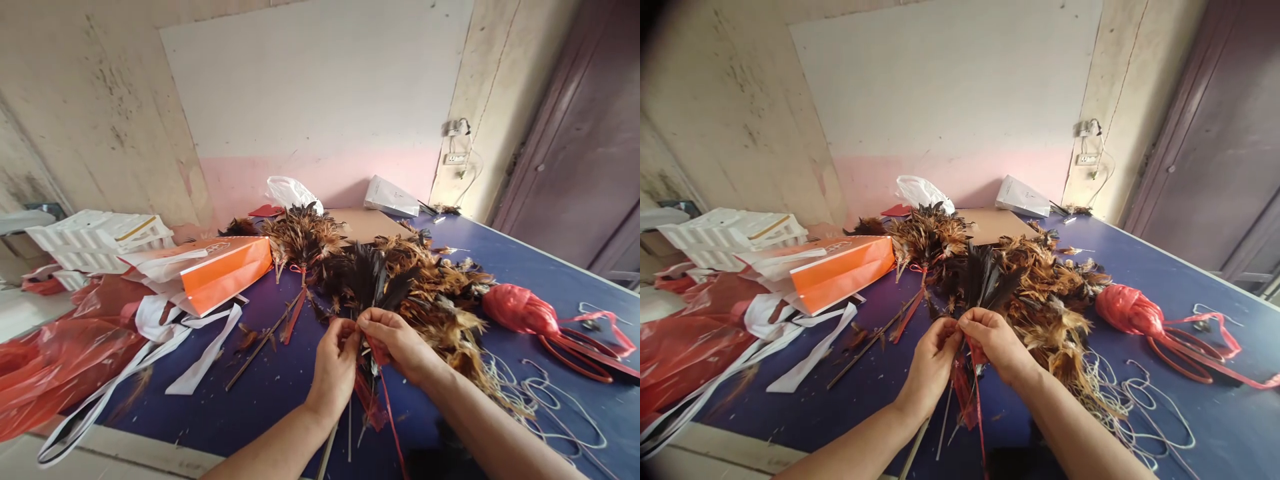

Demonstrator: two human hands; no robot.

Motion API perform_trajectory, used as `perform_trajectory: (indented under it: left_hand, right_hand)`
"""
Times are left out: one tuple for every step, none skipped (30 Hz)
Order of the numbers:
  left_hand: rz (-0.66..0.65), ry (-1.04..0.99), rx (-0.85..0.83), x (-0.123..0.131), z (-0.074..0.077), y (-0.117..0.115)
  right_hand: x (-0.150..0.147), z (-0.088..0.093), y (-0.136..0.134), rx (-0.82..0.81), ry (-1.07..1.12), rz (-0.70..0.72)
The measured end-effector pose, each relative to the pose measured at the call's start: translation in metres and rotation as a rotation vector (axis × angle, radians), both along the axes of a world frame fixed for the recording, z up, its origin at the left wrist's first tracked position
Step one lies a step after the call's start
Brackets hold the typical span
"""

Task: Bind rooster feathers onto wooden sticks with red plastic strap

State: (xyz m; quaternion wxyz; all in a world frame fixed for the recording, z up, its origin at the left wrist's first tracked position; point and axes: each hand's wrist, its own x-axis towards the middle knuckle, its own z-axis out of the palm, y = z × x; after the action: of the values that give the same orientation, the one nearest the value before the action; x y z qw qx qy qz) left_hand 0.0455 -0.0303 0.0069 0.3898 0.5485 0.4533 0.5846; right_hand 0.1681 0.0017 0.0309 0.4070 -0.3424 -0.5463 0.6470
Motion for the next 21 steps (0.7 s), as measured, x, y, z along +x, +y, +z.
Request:
perform_trajectory:
  left_hand:
    - [0.024,0.043,0.028,-0.001,0.000,0.000]
    - [0.053,0.085,0.063,-0.001,0.000,0.001]
    - [0.083,0.126,0.103,-0.002,0.001,0.002]
    - [0.110,0.161,0.146,-0.003,0.001,0.003]
    - [0.127,0.185,0.189,-0.003,0.002,0.005]
    - [0.130,0.195,0.225,-0.004,0.003,0.006]
    - [0.116,0.191,0.241,-0.004,0.004,0.008]
    - [0.086,0.178,0.232,-0.005,0.005,0.009]
    - [0.046,0.151,0.195,-0.005,0.007,0.011]
    - [0.002,0.104,0.133,-0.005,0.009,0.013]
    - [-0.042,0.037,0.050,-0.006,0.011,0.014]
    - [-0.078,-0.048,-0.036,-0.006,0.013,0.016]
    - [-0.109,-0.143,-0.112,-0.007,0.014,0.018]
    - [-0.136,-0.238,-0.170,-0.008,0.016,0.019]
    - [-0.165,-0.320,-0.210,-0.009,0.017,0.020]
    - [-0.195,-0.379,-0.232,-0.010,0.019,0.022]
    - [-0.218,-0.410,-0.240,-0.011,0.019,0.023]
    - [-0.233,-0.408,-0.240,-0.012,0.020,0.025]
    - [-0.236,-0.371,-0.236,-0.013,0.020,0.026]
    - [-0.233,-0.302,-0.226,-0.014,0.020,0.028]
    - [-0.231,-0.214,-0.213,-0.014,0.020,0.031]
  right_hand:
    - [0.001,-0.001,0.001,-0.036,0.042,0.014]
    - [0.001,-0.002,0.003,-0.078,0.091,0.034]
    - [0.002,-0.003,0.004,-0.123,0.141,0.060]
    - [0.004,-0.004,0.005,-0.165,0.189,0.088]
    - [0.005,-0.005,0.006,-0.203,0.230,0.117]
    - [0.007,-0.007,0.008,-0.235,0.264,0.145]
    - [0.009,-0.008,0.009,-0.264,0.292,0.164]
    - [0.010,-0.009,0.010,-0.292,0.314,0.177]
    - [0.012,-0.010,0.011,-0.321,0.336,0.185]
    - [0.013,-0.011,0.012,-0.348,0.358,0.190]
    - [0.015,-0.011,0.013,-0.369,0.381,0.195]
    - [0.016,-0.012,0.014,-0.384,0.404,0.202]
    - [0.016,-0.012,0.015,-0.389,0.424,0.211]
    - [0.017,-0.011,0.016,-0.382,0.444,0.222]
    - [0.017,-0.011,0.016,-0.367,0.456,0.235]
    - [0.017,-0.010,0.016,-0.347,0.457,0.249]
    - [0.017,-0.009,0.016,-0.322,0.448,0.260]
    - [0.016,-0.008,0.015,-0.291,0.424,0.264]
    - [0.016,-0.007,0.014,-0.259,0.383,0.259]
    - [0.015,-0.006,0.013,-0.225,0.322,0.241]
    - [0.014,-0.005,0.012,-0.184,0.243,0.208]
